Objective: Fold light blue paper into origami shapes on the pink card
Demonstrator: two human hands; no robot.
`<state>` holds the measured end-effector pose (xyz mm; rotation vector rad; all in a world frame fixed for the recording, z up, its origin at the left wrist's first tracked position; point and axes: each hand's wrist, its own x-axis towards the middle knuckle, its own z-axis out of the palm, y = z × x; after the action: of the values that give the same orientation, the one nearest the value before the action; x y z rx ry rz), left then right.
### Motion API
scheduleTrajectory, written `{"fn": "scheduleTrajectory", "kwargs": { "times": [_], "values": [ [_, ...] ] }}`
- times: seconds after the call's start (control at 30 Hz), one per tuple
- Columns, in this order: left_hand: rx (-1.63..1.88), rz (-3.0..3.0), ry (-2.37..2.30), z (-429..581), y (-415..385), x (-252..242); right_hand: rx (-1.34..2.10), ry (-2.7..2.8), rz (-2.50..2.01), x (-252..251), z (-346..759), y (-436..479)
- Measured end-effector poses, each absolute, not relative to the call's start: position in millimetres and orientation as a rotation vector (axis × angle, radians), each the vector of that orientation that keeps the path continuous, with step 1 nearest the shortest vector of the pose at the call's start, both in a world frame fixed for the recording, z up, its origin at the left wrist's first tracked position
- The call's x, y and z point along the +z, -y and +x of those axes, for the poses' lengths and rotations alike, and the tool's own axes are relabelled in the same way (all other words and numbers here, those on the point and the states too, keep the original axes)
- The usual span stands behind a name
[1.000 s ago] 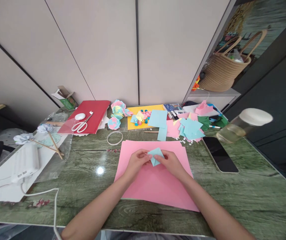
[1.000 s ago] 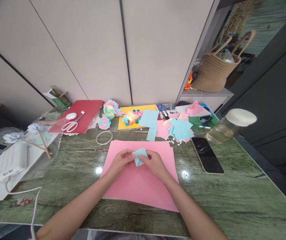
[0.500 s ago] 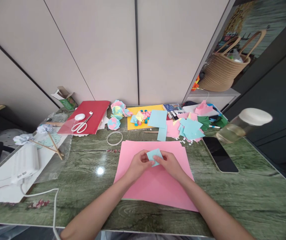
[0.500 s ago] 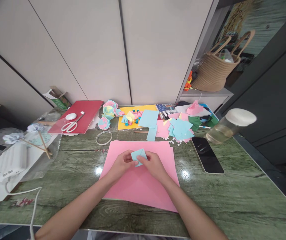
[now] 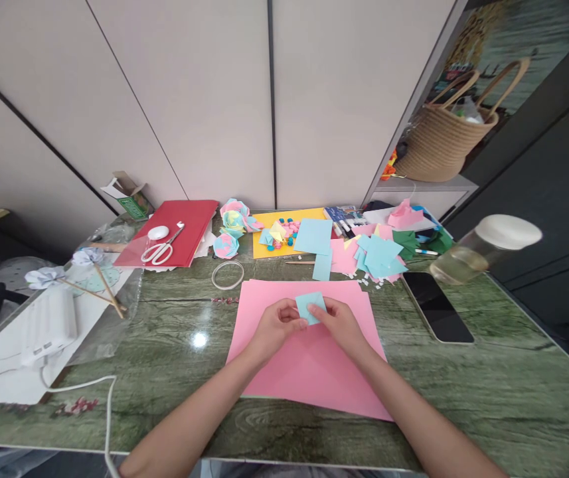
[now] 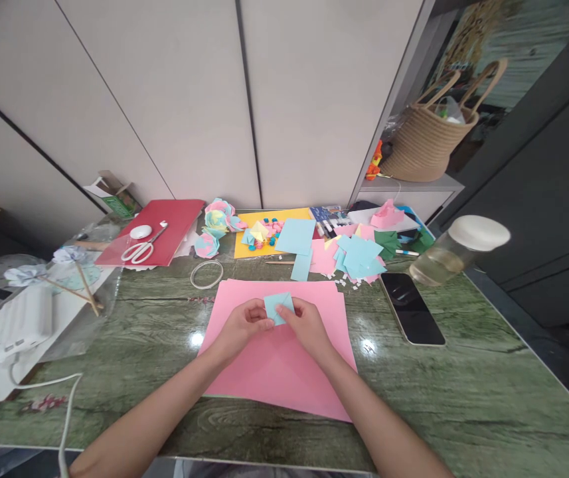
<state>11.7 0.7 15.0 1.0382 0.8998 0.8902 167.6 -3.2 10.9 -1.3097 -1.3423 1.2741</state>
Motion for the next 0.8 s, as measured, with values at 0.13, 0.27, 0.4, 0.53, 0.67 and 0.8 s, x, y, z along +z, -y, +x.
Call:
{"fn": "scheduleTrajectory", "kwargs": {
  "times": [0.13, 0.27, 0.4, 0.53, 0.67, 0.8],
  "values": [
    [0.939, 1.048, -0.952, 12, -1, 13, 1.257, 1.297, -1.307, 10, 168, 3],
    [0.919, 1.05, -0.921, 11, -1, 14, 1.266, 1.239, -1.282, 12, 172, 3],
    [0.899, 1.032, -0.887, 10, -1, 16, 1.238, 1.156, -1.261, 14, 177, 3],
    [0.889, 1.003, -0.889, 10, -1, 15, 1.261, 1.128, -1.227, 14, 177, 3],
    [0.89, 1.004, -0.883, 8, -2, 13, 1.286, 1.109, -1.211, 15, 177, 2],
    [0.893, 1.005, -0.873, 7, -2, 12, 1.268, 1.069, -1.2, 12, 179, 1]
  ]
}}
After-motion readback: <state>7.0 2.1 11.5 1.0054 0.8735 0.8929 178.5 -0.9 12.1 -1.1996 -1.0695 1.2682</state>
